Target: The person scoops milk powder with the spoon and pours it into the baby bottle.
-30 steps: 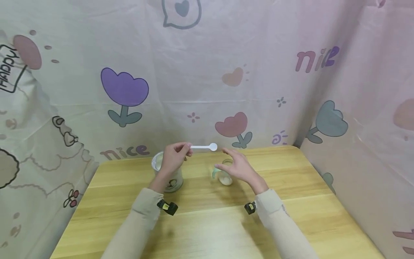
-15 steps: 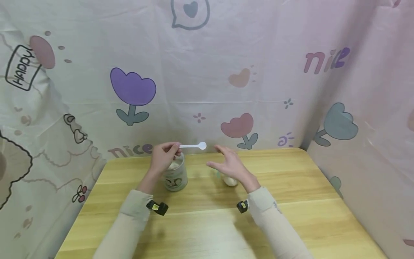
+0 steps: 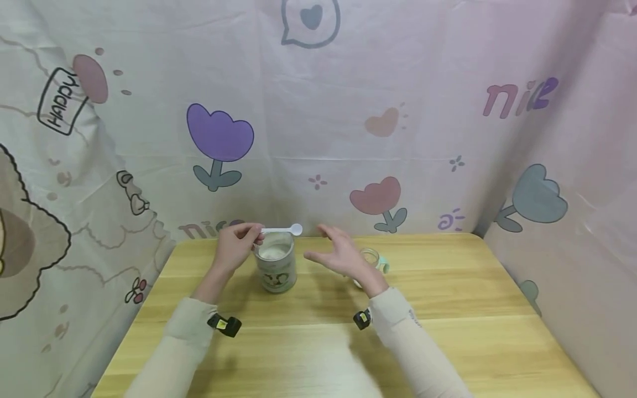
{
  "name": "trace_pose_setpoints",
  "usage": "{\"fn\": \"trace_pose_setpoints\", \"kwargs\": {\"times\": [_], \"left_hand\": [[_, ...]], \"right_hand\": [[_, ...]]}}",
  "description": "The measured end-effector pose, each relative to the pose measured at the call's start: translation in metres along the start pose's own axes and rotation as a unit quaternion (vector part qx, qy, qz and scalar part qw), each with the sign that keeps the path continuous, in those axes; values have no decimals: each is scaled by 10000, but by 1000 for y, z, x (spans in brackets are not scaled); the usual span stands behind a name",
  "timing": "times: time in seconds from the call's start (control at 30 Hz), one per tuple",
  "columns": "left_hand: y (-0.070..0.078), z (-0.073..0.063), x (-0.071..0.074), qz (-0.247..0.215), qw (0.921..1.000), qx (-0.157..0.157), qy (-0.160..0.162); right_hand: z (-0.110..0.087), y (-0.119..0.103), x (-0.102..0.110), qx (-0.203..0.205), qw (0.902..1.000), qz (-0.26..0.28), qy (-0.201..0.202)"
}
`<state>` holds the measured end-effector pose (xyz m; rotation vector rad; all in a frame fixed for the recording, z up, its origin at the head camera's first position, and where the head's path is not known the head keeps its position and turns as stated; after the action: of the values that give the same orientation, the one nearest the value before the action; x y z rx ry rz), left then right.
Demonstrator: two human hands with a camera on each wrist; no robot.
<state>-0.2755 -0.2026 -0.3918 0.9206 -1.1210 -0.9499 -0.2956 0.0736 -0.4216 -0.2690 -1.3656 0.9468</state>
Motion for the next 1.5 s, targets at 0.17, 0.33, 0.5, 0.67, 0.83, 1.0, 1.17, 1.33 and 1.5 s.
{"fn": "trace_pose_setpoints", "kwargs": {"times": [0.17,0.33,0.5,0.67,0.83,1.0,1.17,1.33,1.5], "left_hand": [[-6,-3,11,133,9999,7,67],[-12,-5,19,273,9995,-70,110],[-15,-7,27,274,9994,-108,200],[-16,-8,31,287,9994,-88,187],[-18,-11,32,478,9986,-157,187],[-18,-11,31,733,9968,-278,172],[-16,-11,32,1060,9937,-350,109],[-17,-13,33,1369,9896,-437,83],[-17,-15,33,1780,9816,-673,168]], "right_hand": [[3,-5,-8,37,9999,10,-103],[5,-8,-17,65,9998,95,-171],[8,-11,-25,238,9992,241,-204],[12,-17,-30,356,9985,306,-269],[16,-19,-39,448,9978,328,-349],[19,-19,-48,544,9973,259,-412],[22,-21,-52,609,9969,285,-402],[23,-23,-57,648,9967,280,-394],[23,-25,-60,714,9964,206,-412]]}}
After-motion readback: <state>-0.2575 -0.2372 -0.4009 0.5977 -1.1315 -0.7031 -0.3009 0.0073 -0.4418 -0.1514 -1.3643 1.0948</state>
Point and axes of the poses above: each hand's wrist, its own z-axis towards the middle knuckle, its own x-axis out of the back of the hand, y = z × x, the point moved 2 cm from there along z, towards the middle knuckle, and after that the axes turned 2 degrees about y, right-handed, at the moved point
